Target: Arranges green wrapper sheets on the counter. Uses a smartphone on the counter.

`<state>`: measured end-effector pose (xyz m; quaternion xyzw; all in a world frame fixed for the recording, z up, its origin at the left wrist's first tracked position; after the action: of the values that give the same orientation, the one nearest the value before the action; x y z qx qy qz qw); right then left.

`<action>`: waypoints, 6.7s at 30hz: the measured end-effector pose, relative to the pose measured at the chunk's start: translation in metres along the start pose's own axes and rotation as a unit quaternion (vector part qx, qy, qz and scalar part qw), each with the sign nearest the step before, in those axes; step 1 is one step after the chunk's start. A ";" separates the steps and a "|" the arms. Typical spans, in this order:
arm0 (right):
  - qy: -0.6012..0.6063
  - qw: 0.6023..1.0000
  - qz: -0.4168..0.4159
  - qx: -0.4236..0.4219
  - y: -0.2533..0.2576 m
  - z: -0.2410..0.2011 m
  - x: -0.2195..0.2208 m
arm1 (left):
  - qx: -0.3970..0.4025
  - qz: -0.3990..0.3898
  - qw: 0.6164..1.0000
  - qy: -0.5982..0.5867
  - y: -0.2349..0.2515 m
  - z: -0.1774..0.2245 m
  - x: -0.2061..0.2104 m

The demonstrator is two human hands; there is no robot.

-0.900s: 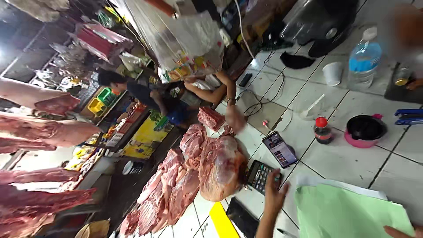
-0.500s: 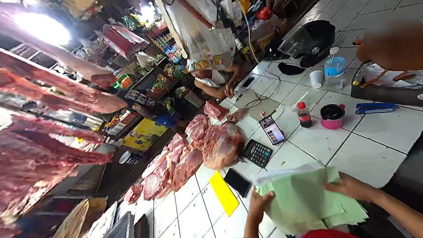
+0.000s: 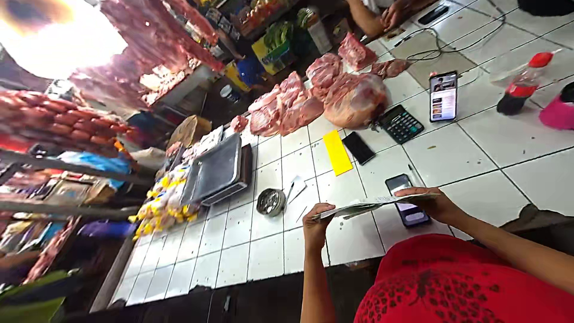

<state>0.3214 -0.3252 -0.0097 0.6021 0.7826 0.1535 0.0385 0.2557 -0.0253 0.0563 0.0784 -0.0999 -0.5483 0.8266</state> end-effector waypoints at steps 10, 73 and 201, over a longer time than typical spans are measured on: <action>-0.015 0.998 -0.043 0.037 0.003 0.024 0.054 | -0.001 0.098 0.995 0.034 -0.030 -0.011 -0.064; -0.147 0.875 0.034 0.461 -0.044 0.099 0.117 | -0.077 0.187 0.819 0.537 -0.005 -0.001 -0.163; -0.199 0.882 0.117 0.410 -0.113 0.102 0.211 | -0.315 -0.234 0.895 0.212 -0.083 -0.146 -0.079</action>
<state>0.1840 -0.1296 -0.1129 0.6695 0.6750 -0.3008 -0.0750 0.1886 0.0185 -0.1110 -0.0502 0.2767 -0.6987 0.6578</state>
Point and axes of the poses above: each hand's wrist, its own y-axis towards the middle knuckle, its own x-axis out of the palm, z = x × y, the point moved 9 cm from there along y, towards the middle knuckle, and after that the axes turned 13 degrees about z, right-handed, at the moved point
